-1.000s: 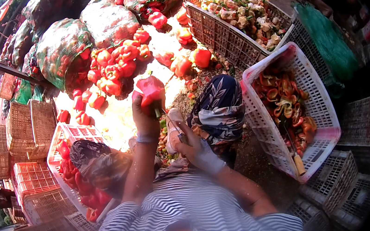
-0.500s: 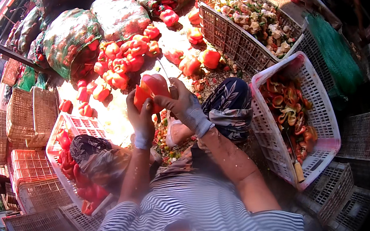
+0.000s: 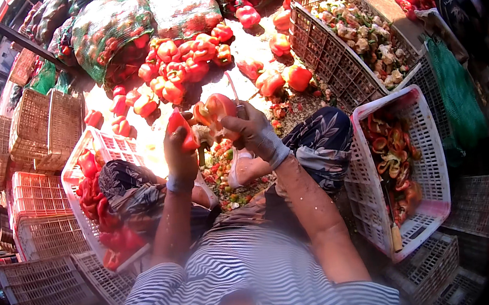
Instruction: The person cores red bell peppers using a knife, placing the processed peppers into a crate and the discarded stems into a separate basket.
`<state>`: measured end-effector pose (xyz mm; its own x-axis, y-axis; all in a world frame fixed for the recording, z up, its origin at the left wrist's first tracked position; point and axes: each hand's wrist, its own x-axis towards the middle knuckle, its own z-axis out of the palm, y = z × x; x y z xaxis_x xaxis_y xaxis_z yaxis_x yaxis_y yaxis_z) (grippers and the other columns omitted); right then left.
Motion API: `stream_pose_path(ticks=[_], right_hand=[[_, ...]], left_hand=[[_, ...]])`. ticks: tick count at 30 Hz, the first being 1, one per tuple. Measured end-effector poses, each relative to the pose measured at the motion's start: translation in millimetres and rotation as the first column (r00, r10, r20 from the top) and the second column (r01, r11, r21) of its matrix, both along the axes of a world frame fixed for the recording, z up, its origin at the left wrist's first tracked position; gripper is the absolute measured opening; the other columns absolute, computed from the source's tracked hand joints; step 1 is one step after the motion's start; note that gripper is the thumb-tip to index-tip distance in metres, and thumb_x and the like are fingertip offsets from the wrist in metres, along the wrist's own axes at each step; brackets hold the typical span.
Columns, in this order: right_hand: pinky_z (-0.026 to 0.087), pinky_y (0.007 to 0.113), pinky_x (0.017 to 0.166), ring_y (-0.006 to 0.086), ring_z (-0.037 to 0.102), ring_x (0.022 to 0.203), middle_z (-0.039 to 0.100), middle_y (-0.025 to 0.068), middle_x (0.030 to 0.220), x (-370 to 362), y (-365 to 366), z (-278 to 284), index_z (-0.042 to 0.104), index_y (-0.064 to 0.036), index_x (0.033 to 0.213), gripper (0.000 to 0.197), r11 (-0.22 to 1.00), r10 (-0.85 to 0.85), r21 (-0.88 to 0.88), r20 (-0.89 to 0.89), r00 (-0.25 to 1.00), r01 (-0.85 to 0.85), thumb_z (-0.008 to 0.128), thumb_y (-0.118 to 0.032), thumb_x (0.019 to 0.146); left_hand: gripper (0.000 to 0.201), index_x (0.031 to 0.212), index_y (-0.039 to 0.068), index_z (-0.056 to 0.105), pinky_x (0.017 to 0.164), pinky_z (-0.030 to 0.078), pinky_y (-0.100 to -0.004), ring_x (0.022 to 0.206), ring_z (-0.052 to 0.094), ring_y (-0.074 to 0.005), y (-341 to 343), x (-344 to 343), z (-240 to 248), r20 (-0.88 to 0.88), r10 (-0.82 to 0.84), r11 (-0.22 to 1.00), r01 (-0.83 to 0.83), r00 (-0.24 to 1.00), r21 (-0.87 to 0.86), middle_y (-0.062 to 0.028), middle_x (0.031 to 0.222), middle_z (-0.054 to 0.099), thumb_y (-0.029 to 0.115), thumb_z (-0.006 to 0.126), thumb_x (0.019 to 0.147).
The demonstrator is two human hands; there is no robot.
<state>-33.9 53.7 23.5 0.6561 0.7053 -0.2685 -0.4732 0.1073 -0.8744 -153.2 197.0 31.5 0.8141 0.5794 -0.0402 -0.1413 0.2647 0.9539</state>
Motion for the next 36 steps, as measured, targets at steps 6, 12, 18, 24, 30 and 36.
stream_pose_path(ticks=[6,12,18,24,30,36], right_hand=[[0.036,0.022,0.042,0.0088,0.049,0.052,0.062,0.0065,0.085,-11,12,0,0.052,-0.0018,0.118,0.046,0.998,0.044,-0.054,-0.007,0.999,-0.044,0.072,-0.024,0.083],[0.034,0.021,0.04,0.0068,0.044,0.044,0.067,0.0091,0.084,-1,26,-51,0.054,-0.003,0.112,0.039,0.989,0.147,0.02,-0.087,0.985,-0.146,0.068,-0.03,0.087],[0.04,0.025,0.043,0.0099,0.047,0.046,0.066,0.0062,0.083,13,39,-28,0.055,-0.0019,0.118,0.048,0.975,0.189,-0.123,0.02,0.982,-0.185,0.067,-0.038,0.089],[0.052,0.036,0.06,0.0251,0.064,0.069,0.064,0.01,0.091,-12,44,16,0.052,-0.0094,0.129,0.065,0.973,0.061,-0.121,0.956,0.287,0.195,0.078,-0.038,0.077],[0.051,0.037,0.057,0.0246,0.065,0.069,0.062,0.0033,0.098,-39,51,22,0.056,-0.0186,0.121,0.057,0.99,0.028,0.01,0.963,-0.27,0.139,0.078,-0.026,0.069],[0.05,0.039,0.058,0.0262,0.064,0.068,0.062,0.0034,0.079,-38,55,15,0.06,-0.0172,0.109,0.044,0.969,0.145,-0.104,0.974,-0.176,0.225,0.076,-0.024,0.068]], left_hand=[[0.042,0.117,0.002,0.06,0.09,0.052,-0.0383,0.101,0.063,-0.024,32,-2,-55,0.252,0.074,0.831,0.08,0.965,-0.55,-0.01,0.11,0.063,0.036,0.048,0.094],[0.047,0.12,0.005,0.056,0.093,0.051,-0.0457,0.107,0.061,-0.0252,57,-12,-77,0.377,0.053,0.773,0.201,0.925,-0.601,-0.0089,0.111,0.063,0.042,0.051,0.091],[0.032,0.113,0.006,0.055,0.085,0.052,-0.0422,0.098,0.061,-0.0236,52,-22,-35,0.098,0.232,0.94,-0.248,0.968,0.232,-0.0082,0.104,0.062,0.027,0.056,0.089],[0.044,0.118,0.009,0.058,0.095,0.048,-0.0528,0.11,0.06,-0.0311,68,-37,-24,0.405,0.102,0.493,0.308,0.909,-0.814,-0.01,0.115,0.062,0.042,0.05,0.09],[0.015,0.106,0.006,0.056,0.076,0.055,-0.0301,0.093,0.062,-0.0157,14,-20,-18,0.239,0.13,0.965,-0.068,0.962,-0.253,-0.0055,0.1,0.063,0.016,0.05,0.098],[0.025,0.108,0.006,0.057,0.082,0.053,-0.0324,0.095,0.062,-0.0167,8,-7,-36,0.151,0.328,0.945,-0.321,0.933,-0.068,-0.0049,0.1,0.063,0.025,0.043,0.101]])
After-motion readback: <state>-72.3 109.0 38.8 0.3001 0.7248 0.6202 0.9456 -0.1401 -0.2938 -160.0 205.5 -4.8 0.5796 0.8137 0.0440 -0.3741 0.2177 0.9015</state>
